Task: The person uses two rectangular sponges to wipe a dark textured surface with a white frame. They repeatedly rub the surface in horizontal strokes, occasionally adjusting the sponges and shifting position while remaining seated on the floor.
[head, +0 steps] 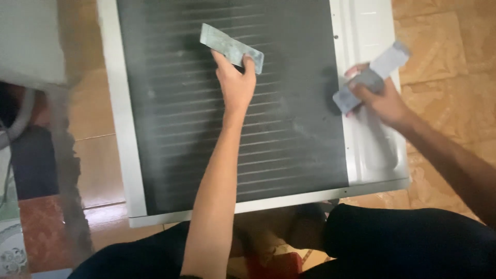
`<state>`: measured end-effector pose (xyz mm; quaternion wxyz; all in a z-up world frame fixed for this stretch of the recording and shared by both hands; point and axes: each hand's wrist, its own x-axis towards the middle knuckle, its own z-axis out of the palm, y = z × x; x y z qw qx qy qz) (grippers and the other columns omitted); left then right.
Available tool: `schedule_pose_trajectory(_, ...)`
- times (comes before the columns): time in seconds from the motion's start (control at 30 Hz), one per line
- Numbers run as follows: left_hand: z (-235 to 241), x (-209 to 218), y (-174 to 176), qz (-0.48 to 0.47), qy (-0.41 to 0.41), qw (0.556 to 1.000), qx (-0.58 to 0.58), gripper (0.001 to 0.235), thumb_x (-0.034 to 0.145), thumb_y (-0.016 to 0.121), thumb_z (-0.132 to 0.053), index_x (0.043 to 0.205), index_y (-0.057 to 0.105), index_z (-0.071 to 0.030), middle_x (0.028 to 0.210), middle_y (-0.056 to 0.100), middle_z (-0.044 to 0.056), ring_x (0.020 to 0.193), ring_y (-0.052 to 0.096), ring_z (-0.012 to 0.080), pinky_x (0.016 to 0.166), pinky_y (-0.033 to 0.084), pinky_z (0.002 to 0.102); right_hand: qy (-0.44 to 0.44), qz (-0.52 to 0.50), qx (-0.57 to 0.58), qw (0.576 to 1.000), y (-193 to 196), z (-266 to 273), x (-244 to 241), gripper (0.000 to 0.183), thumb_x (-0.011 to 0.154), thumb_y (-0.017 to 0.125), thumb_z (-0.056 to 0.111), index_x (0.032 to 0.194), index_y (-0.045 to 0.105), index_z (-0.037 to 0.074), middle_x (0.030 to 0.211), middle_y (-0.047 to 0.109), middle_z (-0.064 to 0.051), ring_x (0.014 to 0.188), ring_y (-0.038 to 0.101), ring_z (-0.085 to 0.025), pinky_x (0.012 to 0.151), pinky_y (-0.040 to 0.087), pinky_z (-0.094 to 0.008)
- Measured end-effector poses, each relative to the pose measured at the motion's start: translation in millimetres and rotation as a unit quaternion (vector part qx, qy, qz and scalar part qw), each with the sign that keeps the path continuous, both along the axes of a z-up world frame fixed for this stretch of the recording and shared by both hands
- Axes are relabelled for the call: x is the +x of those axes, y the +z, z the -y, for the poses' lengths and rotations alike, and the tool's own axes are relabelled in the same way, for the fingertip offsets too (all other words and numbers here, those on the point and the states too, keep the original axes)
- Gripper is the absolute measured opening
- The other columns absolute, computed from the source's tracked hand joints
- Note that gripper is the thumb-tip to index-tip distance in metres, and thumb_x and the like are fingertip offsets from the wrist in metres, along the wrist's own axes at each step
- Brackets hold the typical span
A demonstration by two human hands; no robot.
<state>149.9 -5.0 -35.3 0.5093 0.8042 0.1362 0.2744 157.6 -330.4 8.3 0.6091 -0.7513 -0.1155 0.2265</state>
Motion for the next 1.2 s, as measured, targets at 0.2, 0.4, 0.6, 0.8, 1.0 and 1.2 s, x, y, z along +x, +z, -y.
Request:
schedule_pose_trajectory(0.2, 0.5, 3.0, -5.6, 0.064, 0.002, 0.997, 0.032, 0.069, 0.093, 0.064, -0.016, 0.147, 0.026, 0.005, 0.113, 0.070, 0.025, 0.094, 0.070, 0.0366, 0.088, 0.056, 0.042, -0.044, 0.024, 0.023, 0.999, -2.4, 10.6, -52.6, 0.020, 0.100, 0.055, -0.004, 0.119, 0.051, 0.003, 0.094, 0.062, -0.014, 0.065, 0.066, -0.024, 0.061, 0.056, -0.030)
schedule_pose_trajectory(0.4, -1.1, 0.5, 5.2, 0.067, -0.016, 0.997, 0.024, 0.063, 0.093, 0.062, -0.014, 0.141, 0.029, 0.008, 0.098, 0.074, 0.020, 0.079, 0.074, 0.0290, 0.077, 0.060, 0.038, -0.041, 0.015, -0.016, 0.999, -3.6, 1.5, -49.0, 0.016, 0.097, 0.058, -0.002, 0.112, 0.061, 0.000, 0.094, 0.064, -0.013, 0.069, 0.064, -0.021, 0.059, 0.056, -0.030)
schedule_pose_trajectory(0.6, -3.4, 3.8, -6.2, 0.056, -0.008, 0.997, 0.055, 0.068, 0.096, 0.065, -0.014, 0.148, 0.024, 0.002, 0.116, 0.071, 0.022, 0.097, 0.072, 0.0338, 0.091, 0.055, 0.043, -0.001, 0.103, -0.086, 0.991, -10.7, -2.1, -41.1, 0.016, 0.092, 0.059, 0.001, 0.107, 0.063, 0.004, 0.089, 0.064, -0.009, 0.069, 0.063, -0.019, 0.061, 0.053, -0.030)
schedule_pose_trajectory(0.8, -5.3, 3.0, -7.3, 0.056, -0.027, 0.996, 0.058, 0.070, 0.097, 0.063, -0.013, 0.150, 0.020, 0.005, 0.119, 0.069, 0.024, 0.102, 0.073, 0.0321, 0.096, 0.056, 0.042, 0.010, 0.120, -0.084, 0.989, -2.0, -15.0, -40.2, 0.017, 0.091, 0.059, -0.001, 0.108, 0.063, 0.002, 0.091, 0.064, -0.010, 0.069, 0.063, -0.019, 0.059, 0.053, -0.030)
schedule_pose_trajectory(1.0, -6.1, 4.8, -13.9, 0.070, -0.010, 0.995, 0.076, 0.070, 0.097, 0.065, -0.014, 0.151, 0.021, 0.001, 0.118, 0.071, 0.023, 0.099, 0.073, 0.0331, 0.094, 0.057, 0.042, 0.101, 0.085, 0.047, 0.990, -14.0, -35.7, -35.8, 0.029, 0.096, 0.059, -0.004, 0.122, 0.048, 0.003, 0.101, 0.061, -0.018, 0.073, 0.070, -0.025, 0.055, 0.065, -0.030)
schedule_pose_trajectory(1.2, -7.2, 5.5, -23.7, 0.033, 0.000, 0.997, 0.071, 0.076, 0.099, 0.067, -0.021, 0.155, 0.018, -0.004, 0.129, 0.066, 0.026, 0.111, 0.067, 0.0368, 0.102, 0.054, 0.046, 0.070, 0.024, 0.074, 0.995, -12.0, -64.1, -36.5, 0.031, 0.097, 0.057, -0.007, 0.122, 0.043, 0.005, 0.095, 0.061, -0.015, 0.069, 0.068, -0.022, 0.063, 0.060, -0.030)
